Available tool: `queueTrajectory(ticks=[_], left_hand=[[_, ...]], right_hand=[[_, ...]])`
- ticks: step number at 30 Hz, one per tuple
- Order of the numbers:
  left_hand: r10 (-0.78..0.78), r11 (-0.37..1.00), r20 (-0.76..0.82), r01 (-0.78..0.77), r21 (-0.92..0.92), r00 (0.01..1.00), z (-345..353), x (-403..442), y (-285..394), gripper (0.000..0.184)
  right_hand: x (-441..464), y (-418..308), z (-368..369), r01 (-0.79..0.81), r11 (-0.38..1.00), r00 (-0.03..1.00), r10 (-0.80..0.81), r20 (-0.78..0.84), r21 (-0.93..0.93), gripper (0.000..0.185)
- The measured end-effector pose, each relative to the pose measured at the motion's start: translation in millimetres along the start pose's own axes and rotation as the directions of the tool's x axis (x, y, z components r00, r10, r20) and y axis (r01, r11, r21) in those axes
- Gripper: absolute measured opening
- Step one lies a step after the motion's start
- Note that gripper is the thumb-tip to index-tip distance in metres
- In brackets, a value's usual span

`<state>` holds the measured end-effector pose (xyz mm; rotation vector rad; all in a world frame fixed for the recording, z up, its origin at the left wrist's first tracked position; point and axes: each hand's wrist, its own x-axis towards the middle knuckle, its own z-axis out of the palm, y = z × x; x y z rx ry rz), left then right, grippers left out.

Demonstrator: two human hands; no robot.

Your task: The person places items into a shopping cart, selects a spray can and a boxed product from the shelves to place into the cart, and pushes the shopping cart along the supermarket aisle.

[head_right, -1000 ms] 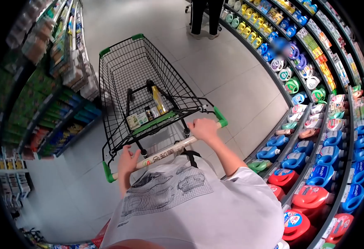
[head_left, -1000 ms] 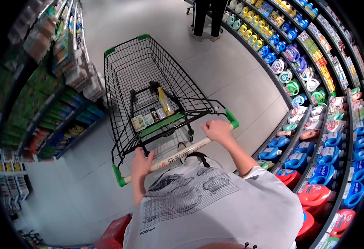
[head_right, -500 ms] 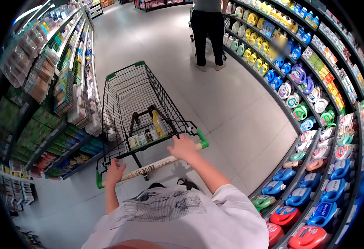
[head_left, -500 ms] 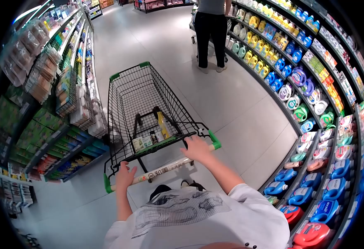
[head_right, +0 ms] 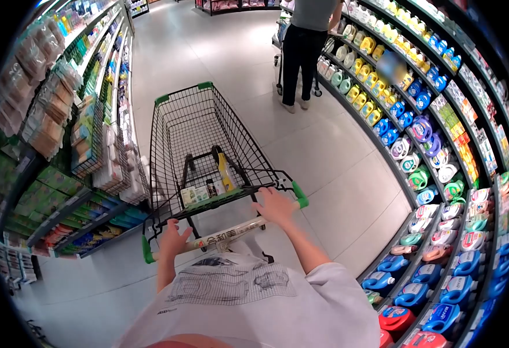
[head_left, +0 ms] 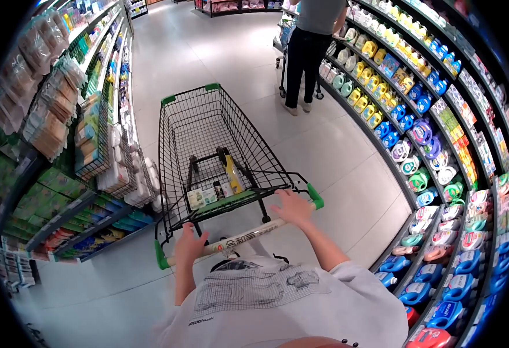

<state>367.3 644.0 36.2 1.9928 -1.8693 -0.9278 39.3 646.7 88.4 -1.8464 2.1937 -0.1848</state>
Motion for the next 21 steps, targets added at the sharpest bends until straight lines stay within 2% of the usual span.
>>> queueTrajectory(ticks=[2,5,12,17,21], left_hand=[[0.004,1.0,-0.01,-0.004,-0.015,1.0,-5,14,5,0.059],[0.016,0.999,0.002,-0.016,-0.033,1.0,-15,31,9,0.063],[0.031,0.999,-0.045,-0.032,-0.016,0.999,-34,81,20,0.069],[0.024,0.999,-0.079,-0.027,-0.036,0.997,-42,110,26,0.065],[0.004,0.999,-0.101,-0.007,-0.034,0.995,-46,132,35,0.063]], right_hand=[[16,-4,-4,-0.011,1.0,1.0,0.011,0.009,-0.014,0.056],[39,2,6,0.052,0.998,0.997,-0.053,-0.049,-0.029,0.056],[95,-21,-9,-0.017,0.995,1.0,0.017,0.005,-0.094,0.062],[132,-25,-13,-0.008,0.991,1.0,0.009,0.006,-0.135,0.062],[159,-25,-17,0.045,0.995,0.999,-0.047,-0.01,-0.094,0.059]])
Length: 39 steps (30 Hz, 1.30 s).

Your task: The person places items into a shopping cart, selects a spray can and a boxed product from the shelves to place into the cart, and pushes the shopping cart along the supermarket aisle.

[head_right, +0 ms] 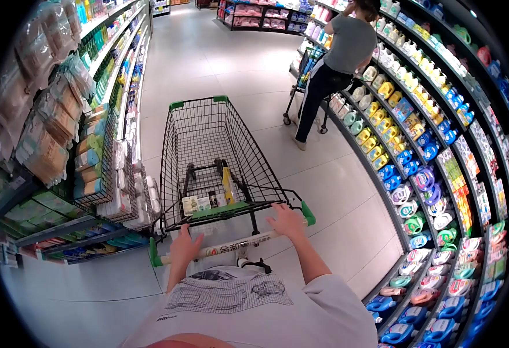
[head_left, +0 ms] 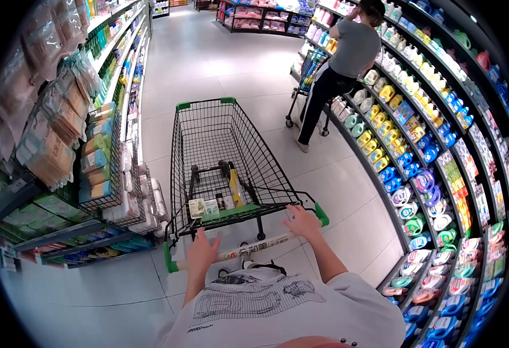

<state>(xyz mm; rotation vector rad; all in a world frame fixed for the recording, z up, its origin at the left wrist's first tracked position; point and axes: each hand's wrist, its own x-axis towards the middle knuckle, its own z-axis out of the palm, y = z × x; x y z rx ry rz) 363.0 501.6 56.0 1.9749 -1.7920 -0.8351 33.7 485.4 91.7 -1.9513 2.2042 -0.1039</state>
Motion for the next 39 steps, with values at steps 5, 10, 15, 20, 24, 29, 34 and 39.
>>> queueTrajectory(ticks=[5,10,15,20,24,29,34,39], left_hand=[[0.034,0.999,0.023,-0.033,-0.036,0.999,2,28,17,0.064],[0.02,1.0,-0.016,-0.02,0.009,1.0,5,60,26,0.057],[0.018,1.0,-0.149,-0.017,0.009,0.989,7,93,35,0.048],[-0.105,0.994,-0.138,0.107,0.011,0.985,6,127,44,0.045],[-0.095,0.995,-0.17,0.098,0.011,0.981,6,151,46,0.053],[-0.139,0.989,-0.041,0.141,0.048,0.989,12,179,54,0.061],[-0.189,0.981,-0.022,0.188,-0.038,0.982,-2,199,73,0.06],[-0.17,0.984,-0.154,0.157,-0.089,0.973,0,231,60,0.05]], right_hand=[[36,3,-12,0.003,1.0,0.999,-0.003,-0.034,-0.011,0.056],[83,17,-4,0.084,0.996,0.995,-0.082,-0.06,0.026,0.058],[137,18,-6,0.139,0.99,0.99,-0.138,-0.03,0.034,0.058],[177,3,-24,0.148,0.989,0.989,-0.148,0.033,-0.003,0.056],[210,8,-30,0.207,0.978,0.977,-0.208,0.054,0.028,0.057],[245,5,-45,0.184,0.98,0.979,-0.189,0.072,0.071,0.056],[280,1,-45,0.203,0.979,0.976,-0.204,0.076,0.022,0.054],[310,-21,-54,0.192,0.981,0.974,-0.193,0.122,0.018,0.053]])
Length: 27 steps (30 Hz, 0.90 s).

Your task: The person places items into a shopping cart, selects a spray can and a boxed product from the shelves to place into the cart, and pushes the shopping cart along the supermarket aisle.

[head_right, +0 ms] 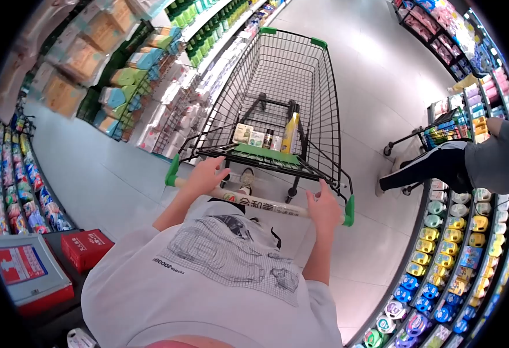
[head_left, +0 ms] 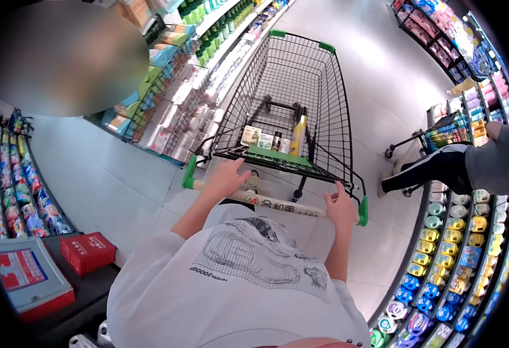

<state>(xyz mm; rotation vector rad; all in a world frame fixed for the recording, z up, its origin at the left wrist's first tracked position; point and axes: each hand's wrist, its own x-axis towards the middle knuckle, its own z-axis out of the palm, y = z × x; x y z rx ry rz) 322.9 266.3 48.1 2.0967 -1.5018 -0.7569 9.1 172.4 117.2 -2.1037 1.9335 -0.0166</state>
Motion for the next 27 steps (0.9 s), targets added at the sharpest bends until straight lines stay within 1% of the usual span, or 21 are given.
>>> queueTrajectory(ticks=[1,2,3,4,5,6,7,10,11,16,18,19,22,23,26,27], left_hand=[[-0.015,0.999,0.013,0.016,-0.03,1.0,-6,6,2,0.048],[-0.024,0.998,0.026,0.026,-0.061,0.999,-11,15,4,0.046],[-0.006,0.996,-0.009,0.006,-0.094,1.0,-13,22,3,0.045],[-0.001,0.996,-0.012,0.0,-0.085,1.0,-16,30,5,0.045],[-0.002,0.998,-0.015,0.001,-0.071,1.0,-21,35,6,0.046],[-0.005,0.999,-0.02,0.004,-0.05,1.0,-29,42,5,0.046],[-0.04,0.999,0.029,0.04,0.001,0.999,-36,52,8,0.05],[-0.02,0.997,0.001,0.02,0.069,1.0,-38,79,-1,0.054],[-0.052,0.996,0.05,0.049,0.07,0.997,-40,87,-3,0.056],[-0.023,0.998,0.076,0.019,0.061,0.997,-55,126,-2,0.058],[-0.03,0.998,0.108,0.024,0.062,0.994,-60,135,-1,0.059],[-0.017,0.998,0.147,0.009,0.056,0.989,-65,142,0,0.059],[-0.014,0.996,0.163,0.0,0.086,0.986,-70,158,-4,0.06],[-0.022,0.997,0.165,0.01,0.076,0.986,-72,162,-5,0.062],[-0.032,0.997,0.103,0.024,0.076,0.994,-77,173,-3,0.062],[0.008,0.996,0.035,-0.011,0.093,0.999,-75,176,-5,0.061]], right_hand=[[10,2,4,0.027,1.0,1.0,-0.027,0.0,0.01,0.058],[18,-2,3,-0.002,1.0,0.999,0.003,0.039,-0.028,0.06],[24,-12,-1,-0.033,0.997,0.997,0.037,0.071,-0.064,0.062],[31,-20,-4,-0.061,0.993,0.992,0.072,0.105,-0.098,0.065],[42,-16,1,-0.042,0.995,0.99,0.054,0.131,-0.087,0.07],[49,-23,-1,-0.047,0.995,0.988,0.058,0.14,-0.083,0.069],[56,-29,-2,-0.05,0.996,0.987,0.061,0.149,-0.078,0.069],[79,-43,-3,-0.054,0.994,0.985,0.069,0.161,-0.095,0.068],[85,-46,-3,-0.055,0.993,0.984,0.072,0.166,-0.107,0.068],[120,-65,-4,-0.07,0.992,0.988,0.084,0.129,-0.105,0.063],[130,-68,-4,-0.083,0.989,0.989,0.097,0.11,-0.123,0.063],[134,-69,-4,-0.086,0.988,0.991,0.099,0.095,-0.127,0.062],[149,-77,-4,-0.107,0.986,0.985,0.122,0.121,-0.128,0.063],[154,-75,1,-0.106,0.987,0.984,0.122,0.133,-0.12,0.066],[163,-86,-6,-0.115,0.987,0.977,0.132,0.165,-0.11,0.07],[167,-90,-10,-0.121,0.987,0.972,0.138,0.19,-0.102,0.072]])
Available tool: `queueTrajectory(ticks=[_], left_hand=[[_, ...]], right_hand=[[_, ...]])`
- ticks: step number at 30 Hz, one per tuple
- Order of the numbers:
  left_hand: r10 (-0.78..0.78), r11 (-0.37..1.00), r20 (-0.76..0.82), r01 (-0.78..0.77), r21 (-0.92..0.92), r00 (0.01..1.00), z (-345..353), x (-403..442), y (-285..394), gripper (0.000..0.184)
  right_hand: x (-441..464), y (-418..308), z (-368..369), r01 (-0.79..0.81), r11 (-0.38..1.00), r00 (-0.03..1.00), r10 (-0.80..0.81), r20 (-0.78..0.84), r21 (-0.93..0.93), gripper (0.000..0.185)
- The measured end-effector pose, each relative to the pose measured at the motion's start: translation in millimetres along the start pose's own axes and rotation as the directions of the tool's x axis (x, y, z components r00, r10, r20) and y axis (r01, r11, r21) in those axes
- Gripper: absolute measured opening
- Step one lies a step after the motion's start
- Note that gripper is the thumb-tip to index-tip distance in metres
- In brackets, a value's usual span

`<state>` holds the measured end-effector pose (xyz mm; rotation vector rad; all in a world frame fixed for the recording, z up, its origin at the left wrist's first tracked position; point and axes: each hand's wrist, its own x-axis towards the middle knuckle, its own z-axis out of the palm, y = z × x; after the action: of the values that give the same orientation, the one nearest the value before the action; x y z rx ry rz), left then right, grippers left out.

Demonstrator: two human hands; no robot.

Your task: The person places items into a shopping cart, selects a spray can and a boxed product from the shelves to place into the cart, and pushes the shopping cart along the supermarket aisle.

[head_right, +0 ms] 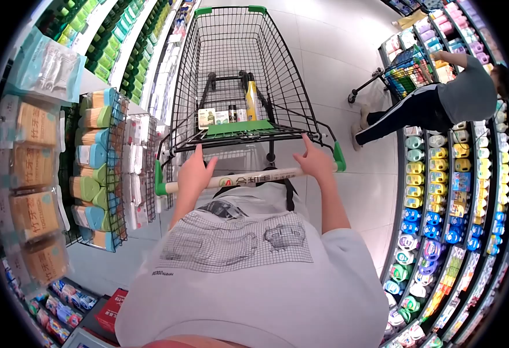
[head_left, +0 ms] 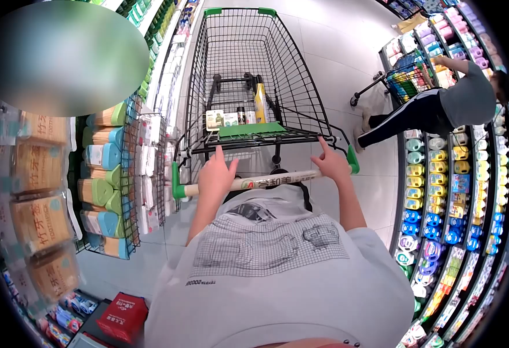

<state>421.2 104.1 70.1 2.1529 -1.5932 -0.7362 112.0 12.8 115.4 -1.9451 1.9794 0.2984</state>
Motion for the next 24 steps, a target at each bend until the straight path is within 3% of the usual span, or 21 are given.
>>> queueTrajectory(ticks=[9,14,19,24], left_hand=[[0.055,0.998,-0.105,-0.059,-0.038,0.993,8,36,10,0.055],[-0.003,1.0,0.015,0.003,-0.027,1.0,1,59,19,0.062],[-0.045,0.999,0.023,0.045,0.003,0.999,-5,84,29,0.074],[-0.037,0.999,-0.026,0.037,0.003,0.999,-4,113,36,0.053]], right_hand=[[46,7,-18,0.066,0.997,0.996,-0.068,-0.061,-0.042,0.063],[57,-10,-38,0.029,0.998,0.999,-0.031,-0.035,-0.054,0.064],[86,-11,-44,0.017,0.998,0.999,-0.019,-0.038,-0.057,0.071],[126,-10,-52,0.05,0.997,0.999,-0.05,0.009,-0.063,0.07]])
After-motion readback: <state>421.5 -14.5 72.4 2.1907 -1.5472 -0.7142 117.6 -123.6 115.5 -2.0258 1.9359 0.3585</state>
